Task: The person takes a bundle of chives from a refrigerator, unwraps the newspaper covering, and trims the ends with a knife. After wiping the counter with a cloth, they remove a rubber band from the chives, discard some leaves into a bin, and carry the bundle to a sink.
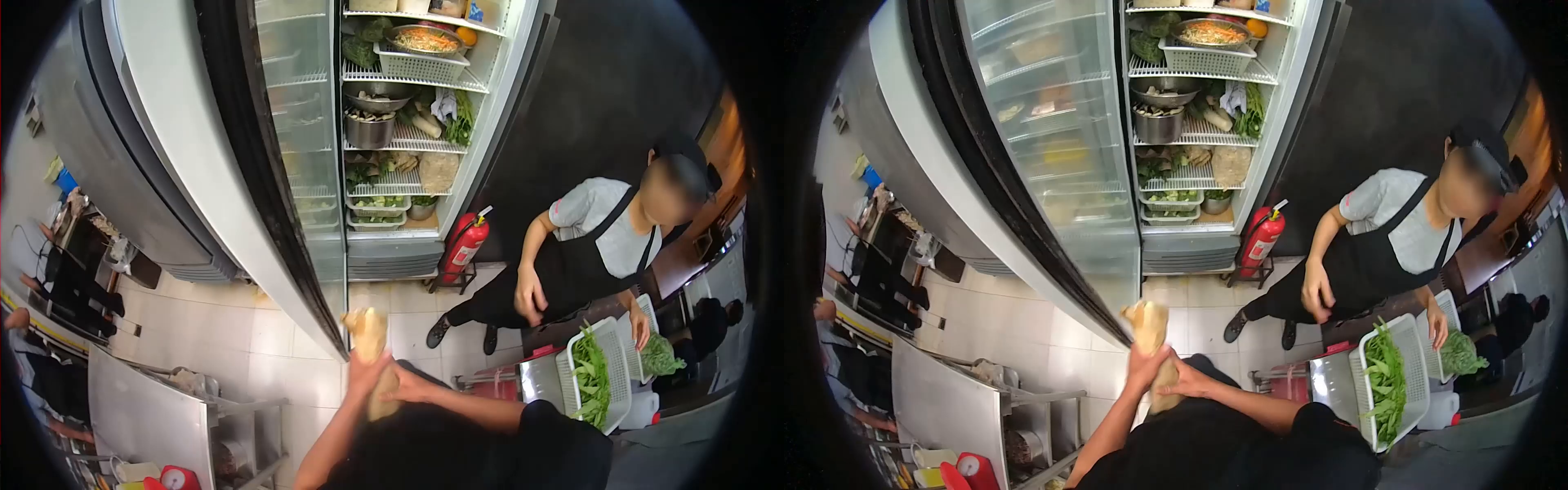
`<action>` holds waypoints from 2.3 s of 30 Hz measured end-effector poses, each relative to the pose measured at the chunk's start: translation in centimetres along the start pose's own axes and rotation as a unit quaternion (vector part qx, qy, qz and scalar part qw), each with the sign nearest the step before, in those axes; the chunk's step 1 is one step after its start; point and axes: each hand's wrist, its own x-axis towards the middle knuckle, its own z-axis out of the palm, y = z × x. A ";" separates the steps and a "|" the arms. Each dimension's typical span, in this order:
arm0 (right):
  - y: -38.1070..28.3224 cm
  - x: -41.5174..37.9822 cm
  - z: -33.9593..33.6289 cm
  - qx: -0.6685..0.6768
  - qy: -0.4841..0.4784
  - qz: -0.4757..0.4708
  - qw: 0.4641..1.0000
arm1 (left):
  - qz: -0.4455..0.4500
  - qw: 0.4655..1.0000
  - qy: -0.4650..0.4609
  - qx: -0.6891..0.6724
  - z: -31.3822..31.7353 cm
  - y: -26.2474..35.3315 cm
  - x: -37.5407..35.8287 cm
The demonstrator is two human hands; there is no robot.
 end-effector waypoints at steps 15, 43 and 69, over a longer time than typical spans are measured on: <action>-1.5 22.0 -18.9 0.068 0.436 -0.118 0.890 | -0.077 0.992 -0.100 0.014 -3.3 1.5 3.3; 1.4 61.1 -48.1 -0.424 0.598 -0.280 0.620 | -0.333 0.805 0.477 0.118 -4.2 7.1 10.9; -14.3 22.2 -32.0 -0.331 0.617 -0.262 0.664 | -0.030 0.925 0.375 0.046 -15.0 -6.1 3.6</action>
